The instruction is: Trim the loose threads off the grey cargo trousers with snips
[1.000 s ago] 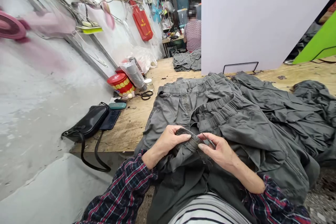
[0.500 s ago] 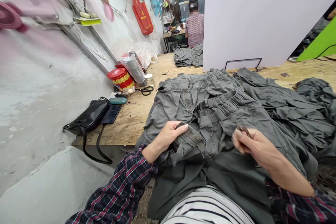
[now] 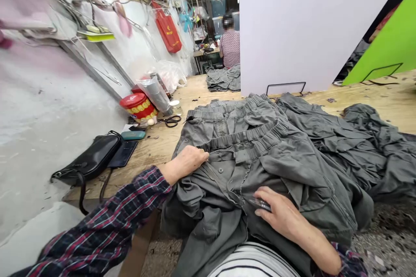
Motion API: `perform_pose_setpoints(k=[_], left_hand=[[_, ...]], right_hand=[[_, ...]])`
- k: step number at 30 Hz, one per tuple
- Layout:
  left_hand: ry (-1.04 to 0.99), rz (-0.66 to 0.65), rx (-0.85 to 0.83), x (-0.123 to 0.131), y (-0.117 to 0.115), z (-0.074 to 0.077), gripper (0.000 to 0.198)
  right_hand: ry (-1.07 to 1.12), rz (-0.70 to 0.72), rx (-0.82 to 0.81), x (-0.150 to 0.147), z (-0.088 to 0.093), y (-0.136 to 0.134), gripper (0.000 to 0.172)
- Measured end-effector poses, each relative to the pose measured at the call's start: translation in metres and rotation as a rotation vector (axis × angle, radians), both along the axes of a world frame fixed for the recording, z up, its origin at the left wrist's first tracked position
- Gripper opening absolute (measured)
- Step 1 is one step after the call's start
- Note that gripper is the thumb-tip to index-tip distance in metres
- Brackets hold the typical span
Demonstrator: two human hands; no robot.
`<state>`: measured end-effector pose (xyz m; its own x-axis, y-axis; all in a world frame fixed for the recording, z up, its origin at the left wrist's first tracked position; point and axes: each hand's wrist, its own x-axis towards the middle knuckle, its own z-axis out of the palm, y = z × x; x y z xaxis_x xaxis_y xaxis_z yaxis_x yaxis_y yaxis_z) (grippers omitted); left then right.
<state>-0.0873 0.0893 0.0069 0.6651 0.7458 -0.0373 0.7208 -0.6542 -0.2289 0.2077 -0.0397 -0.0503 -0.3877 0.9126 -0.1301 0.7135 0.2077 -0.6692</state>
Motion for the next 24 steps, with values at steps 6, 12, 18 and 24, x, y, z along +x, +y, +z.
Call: perform_pose_setpoints(k=[6, 12, 18, 24], left_hand=[[-0.762, 0.18, -0.321, 0.058, -0.014, -0.032, 0.014], [-1.129, 0.384, -0.79, 0.099, -0.008, -0.061, 0.02], [-1.468, 0.545, -0.743, 0.119, -0.012, -0.064, 0.024], [-1.659, 0.524, -0.838, 0.127, -0.046, -0.032, 0.029]], right_hand=[[-0.025, -0.031, -0.002, -0.013, -0.018, -0.013, 0.035], [0.053, -0.043, -0.02, -0.01, -0.01, -0.022, 0.029], [0.012, -0.02, 0.085, -0.007, 0.013, -0.008, 0.012], [0.125, -0.212, 0.431, 0.012, 0.032, 0.021, 0.016]])
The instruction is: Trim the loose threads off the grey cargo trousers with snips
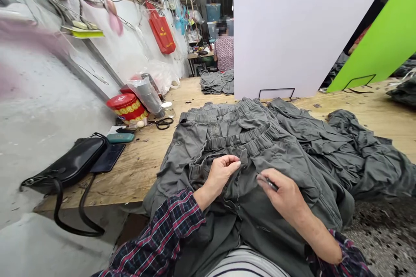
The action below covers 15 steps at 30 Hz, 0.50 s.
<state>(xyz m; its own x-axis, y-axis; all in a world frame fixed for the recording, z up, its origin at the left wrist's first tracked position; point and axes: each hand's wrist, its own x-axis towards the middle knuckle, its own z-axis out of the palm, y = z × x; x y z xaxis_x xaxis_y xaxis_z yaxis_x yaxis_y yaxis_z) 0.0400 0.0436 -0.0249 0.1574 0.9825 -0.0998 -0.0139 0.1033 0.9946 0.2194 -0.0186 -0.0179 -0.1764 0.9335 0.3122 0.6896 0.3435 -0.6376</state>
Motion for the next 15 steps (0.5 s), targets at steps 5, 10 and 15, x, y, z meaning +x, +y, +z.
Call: perform_pose_setpoints(k=[5, 10, 15], left_hand=[[0.012, -0.218, 0.039, -0.002, -0.029, 0.015, 0.025], [0.172, -0.259, 0.319, 0.004, -0.037, 0.01, 0.04], [0.09, -0.317, 0.365, 0.022, -0.038, -0.002, 0.023]], right_hand=[[0.095, 0.099, 0.107, 0.005, 0.027, 0.017, 0.028], [0.215, 0.118, -0.109, 0.002, 0.034, 0.008, 0.014], [0.648, -0.122, -0.16, 0.0, 0.005, -0.012, 0.022]])
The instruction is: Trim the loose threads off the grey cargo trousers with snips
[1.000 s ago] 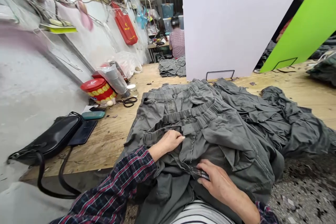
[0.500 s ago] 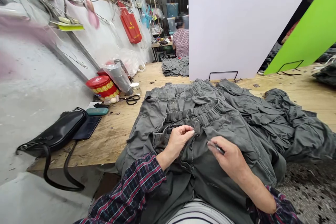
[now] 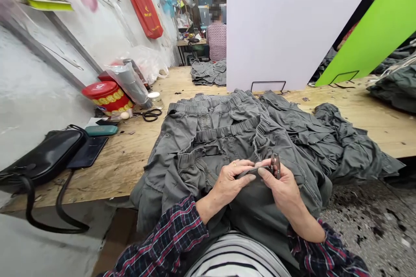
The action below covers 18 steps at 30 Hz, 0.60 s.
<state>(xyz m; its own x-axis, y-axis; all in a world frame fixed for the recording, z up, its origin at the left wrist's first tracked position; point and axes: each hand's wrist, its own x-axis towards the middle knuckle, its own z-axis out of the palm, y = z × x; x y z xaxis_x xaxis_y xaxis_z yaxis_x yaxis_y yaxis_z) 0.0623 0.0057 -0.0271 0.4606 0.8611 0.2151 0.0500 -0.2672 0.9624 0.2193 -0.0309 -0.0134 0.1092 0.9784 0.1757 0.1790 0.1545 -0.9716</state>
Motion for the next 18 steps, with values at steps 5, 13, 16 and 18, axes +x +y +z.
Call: perform_pose_setpoints(k=[5, 13, 16, 18], left_hand=[[0.128, 0.041, 0.178, 0.003, 0.0, -0.005, 0.013], [0.252, 0.062, 0.447, 0.003, -0.006, -0.011, 0.013], [0.253, 0.082, 0.438, 0.001, -0.006, -0.014, 0.009], [0.239, 0.097, 0.416, -0.001, -0.005, -0.015, 0.009]], right_hand=[[-0.155, 0.048, -0.099, 0.013, -0.012, -0.013, 0.023], [-0.524, 0.114, 0.183, 0.016, 0.002, -0.016, 0.015], [-0.359, -0.031, 0.076, 0.025, 0.002, -0.014, 0.021], [-0.172, -0.146, 0.005, 0.033, 0.001, -0.013, 0.026]])
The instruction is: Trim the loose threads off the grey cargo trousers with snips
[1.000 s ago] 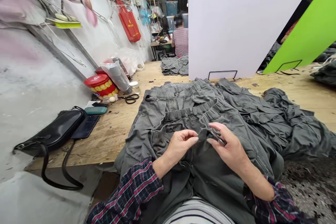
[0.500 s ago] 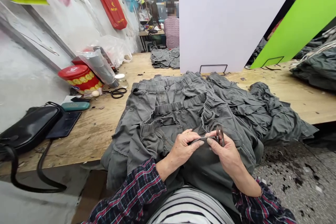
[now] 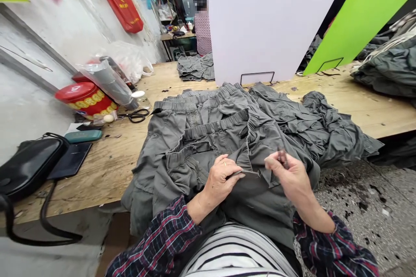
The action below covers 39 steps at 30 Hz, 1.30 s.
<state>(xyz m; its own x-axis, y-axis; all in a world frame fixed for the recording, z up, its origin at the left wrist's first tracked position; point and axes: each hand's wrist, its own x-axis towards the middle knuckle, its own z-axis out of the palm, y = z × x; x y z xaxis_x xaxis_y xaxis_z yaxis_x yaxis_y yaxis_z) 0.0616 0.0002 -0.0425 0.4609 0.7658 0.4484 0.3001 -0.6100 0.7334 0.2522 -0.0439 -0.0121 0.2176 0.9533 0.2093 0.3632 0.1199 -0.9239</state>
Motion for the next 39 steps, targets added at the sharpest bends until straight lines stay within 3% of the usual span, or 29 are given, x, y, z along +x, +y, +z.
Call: perform_pose_setpoints(k=[2, 6, 9, 16, 22, 28, 39], left_hand=[[-0.017, 0.013, -0.026, -0.002, 0.001, -0.001, 0.009], [-0.043, 0.024, -0.053, -0.003, 0.0, -0.001, 0.008], [-0.022, 0.024, -0.053, -0.002, -0.002, 0.0, 0.009], [0.061, -0.025, 0.012, 0.003, -0.005, 0.002, 0.015], [0.099, 0.056, 0.326, -0.001, -0.008, 0.007, 0.013], [0.187, 0.133, 0.651, -0.006, -0.008, 0.007, 0.017], [0.244, 0.1, 0.761, -0.006, -0.012, 0.006, 0.02]], right_hand=[[0.1, -0.038, -0.035, 0.006, -0.002, -0.001, 0.027], [-0.02, 0.106, -0.115, 0.001, -0.004, -0.007, 0.028], [-0.146, 0.15, -0.032, -0.009, -0.005, -0.01, 0.019], [-0.22, 0.21, 0.049, -0.024, -0.002, -0.003, 0.027], [-0.194, 0.206, -0.123, -0.009, -0.002, -0.004, 0.031], [-0.697, 0.212, -0.245, 0.001, 0.001, -0.026, 0.038], [-0.889, 0.264, -0.146, -0.004, 0.008, -0.028, 0.038]])
